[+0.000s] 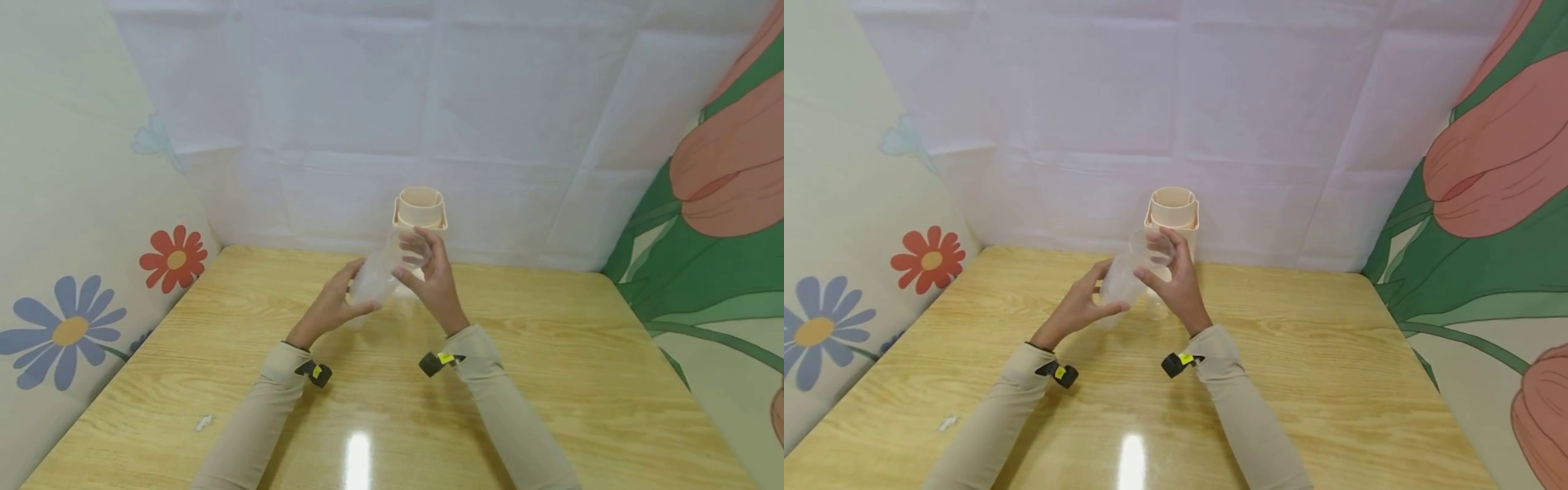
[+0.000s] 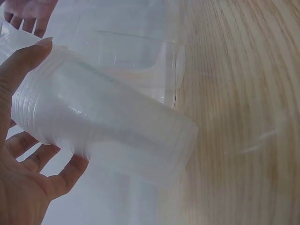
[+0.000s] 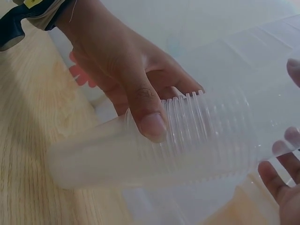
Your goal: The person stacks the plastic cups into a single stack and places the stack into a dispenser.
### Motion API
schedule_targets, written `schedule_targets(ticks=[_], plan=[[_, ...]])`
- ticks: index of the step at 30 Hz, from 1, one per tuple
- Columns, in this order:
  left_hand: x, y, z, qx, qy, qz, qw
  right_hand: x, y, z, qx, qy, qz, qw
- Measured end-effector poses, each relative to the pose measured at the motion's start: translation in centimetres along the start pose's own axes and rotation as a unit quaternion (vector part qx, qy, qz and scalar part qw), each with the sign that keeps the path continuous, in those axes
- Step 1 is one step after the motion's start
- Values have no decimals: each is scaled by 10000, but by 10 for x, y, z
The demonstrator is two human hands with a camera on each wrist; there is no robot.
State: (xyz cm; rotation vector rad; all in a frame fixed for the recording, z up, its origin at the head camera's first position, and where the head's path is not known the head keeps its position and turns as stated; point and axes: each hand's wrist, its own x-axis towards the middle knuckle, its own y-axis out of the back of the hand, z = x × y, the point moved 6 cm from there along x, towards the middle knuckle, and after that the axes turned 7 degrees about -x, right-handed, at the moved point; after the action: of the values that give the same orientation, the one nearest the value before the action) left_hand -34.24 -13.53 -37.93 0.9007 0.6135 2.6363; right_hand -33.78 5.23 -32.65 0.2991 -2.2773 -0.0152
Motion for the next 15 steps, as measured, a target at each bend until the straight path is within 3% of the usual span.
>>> schedule_targets(ticks=[15], plan=[[0,0,0,-22,-117,49,9999,-3,-3,7,-150,-207,-50,9997]])
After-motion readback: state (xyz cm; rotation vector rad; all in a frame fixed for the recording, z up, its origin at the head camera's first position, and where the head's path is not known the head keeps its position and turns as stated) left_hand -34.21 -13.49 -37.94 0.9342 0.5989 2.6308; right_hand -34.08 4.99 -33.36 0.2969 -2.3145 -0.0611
